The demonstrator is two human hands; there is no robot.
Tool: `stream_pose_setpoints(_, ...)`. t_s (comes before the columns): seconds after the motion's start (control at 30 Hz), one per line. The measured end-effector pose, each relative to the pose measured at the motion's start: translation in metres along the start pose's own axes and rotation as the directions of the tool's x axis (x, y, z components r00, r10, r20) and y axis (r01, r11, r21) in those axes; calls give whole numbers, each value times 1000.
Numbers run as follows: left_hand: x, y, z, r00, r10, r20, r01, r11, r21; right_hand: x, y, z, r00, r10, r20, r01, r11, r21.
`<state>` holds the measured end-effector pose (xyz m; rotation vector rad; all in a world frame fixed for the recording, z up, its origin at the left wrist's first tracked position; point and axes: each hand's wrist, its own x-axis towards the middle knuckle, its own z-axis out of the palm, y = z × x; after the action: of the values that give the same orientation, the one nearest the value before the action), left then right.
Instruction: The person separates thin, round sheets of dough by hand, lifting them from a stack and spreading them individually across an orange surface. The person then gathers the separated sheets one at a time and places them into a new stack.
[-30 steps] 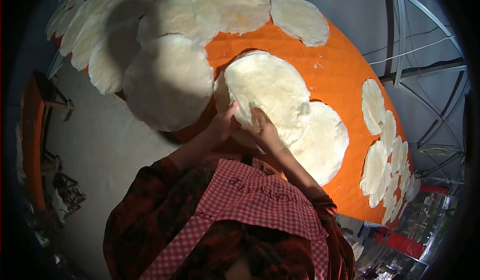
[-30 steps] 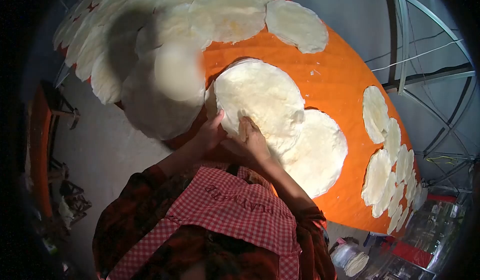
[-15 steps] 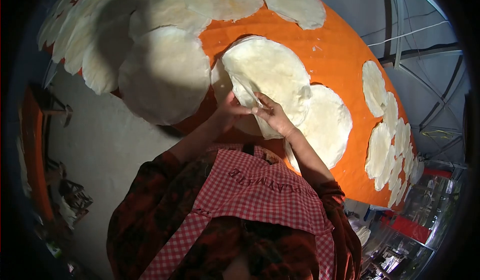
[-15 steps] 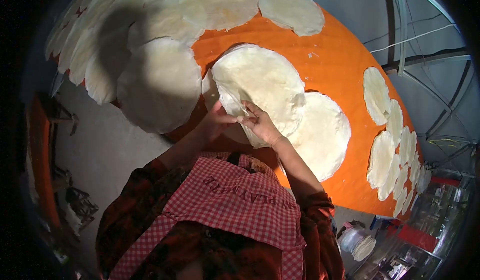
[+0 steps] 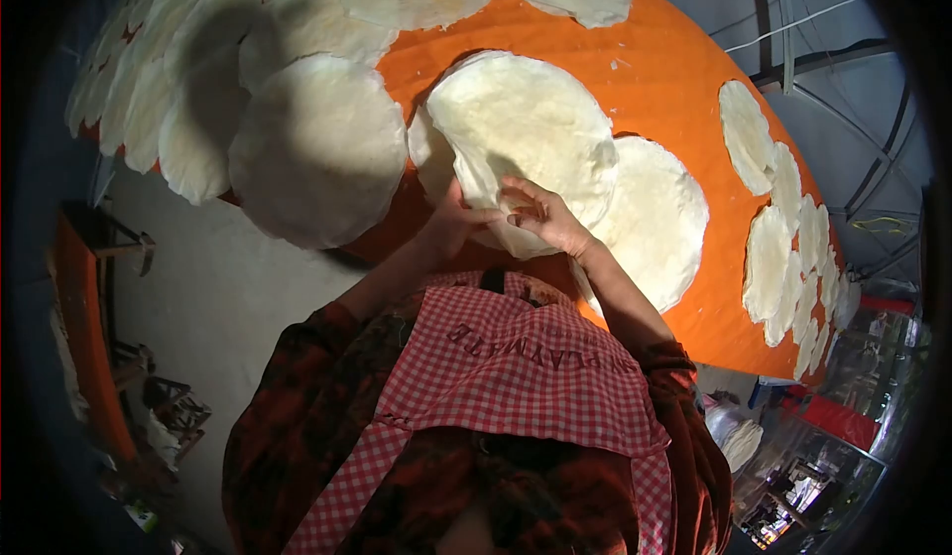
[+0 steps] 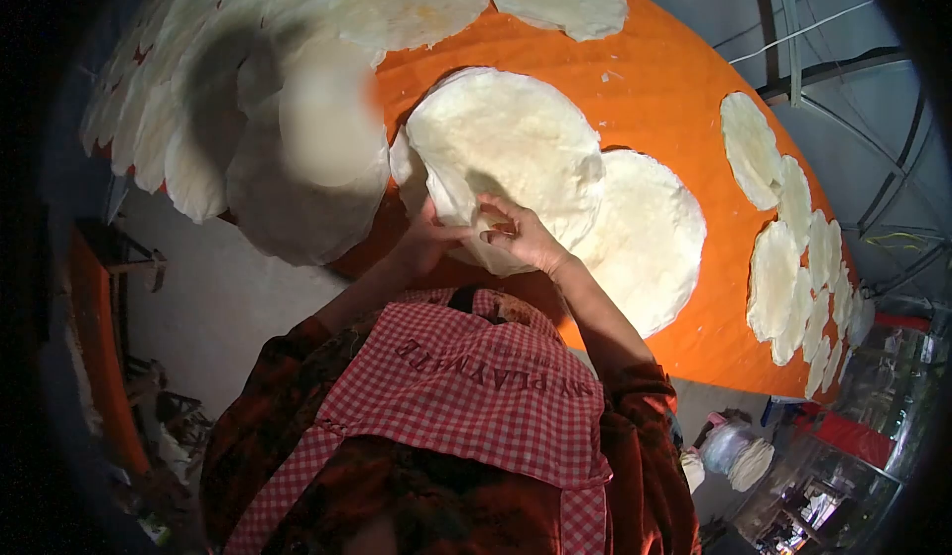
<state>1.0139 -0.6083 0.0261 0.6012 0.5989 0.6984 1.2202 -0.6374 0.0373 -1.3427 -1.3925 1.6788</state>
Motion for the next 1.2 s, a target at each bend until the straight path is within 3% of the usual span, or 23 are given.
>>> stream_pose_setpoints(0.1,1,-12,-1,999,34,-31,-30,995,100,1,6,1,1000,4,-20,-5,999,-41)
stream_pose_setpoints(0.27,1,-9,3,996,88,-1,-88,995,57,-8,-9,8,998,-36,-44,32,997,-70)
stream_pose_setpoints(0.37,3,-8,3,995,99,23,-100,994,49,-7,0,5,998,-24,-57,26,999,27)
stream_pose_setpoints(0.47,4,-11,3,992,127,-24,-125,991,52,-5,-7,13,986,-19,-166,10,998,-56)
stream_pose_setpoints(0.57,8,-18,0,987,121,-110,-122,993,1,0,-14,17,958,56,-281,-142,944,-297)
stream_pose_setpoints(0.67,7,-12,7,984,104,-147,-102,995,23,7,8,19,943,-80,-323,-34,943,-332)
stream_pose_setpoints(0.87,10,-14,4,969,148,-199,-136,988,74,-2,-8,21,896,-363,-257,173,817,-551)
stream_pose_setpoints(0.97,10,-12,7,969,138,-207,-128,990,59,-6,-10,16,913,-325,-247,78,732,-677)
stream_pose_setpoints(1.07,11,-17,4,968,116,-224,-84,985,150,-2,-3,12,922,-232,-310,-32,752,-658)
stream_pose_setpoints(1.17,10,-25,-5,959,44,-280,4,986,169,17,25,-11,891,-42,-451,-9,994,-110)
stream_pose_setpoints(1.2,10,-25,-7,953,10,-302,38,987,154,19,17,-16,912,16,-409,-75,989,-130)
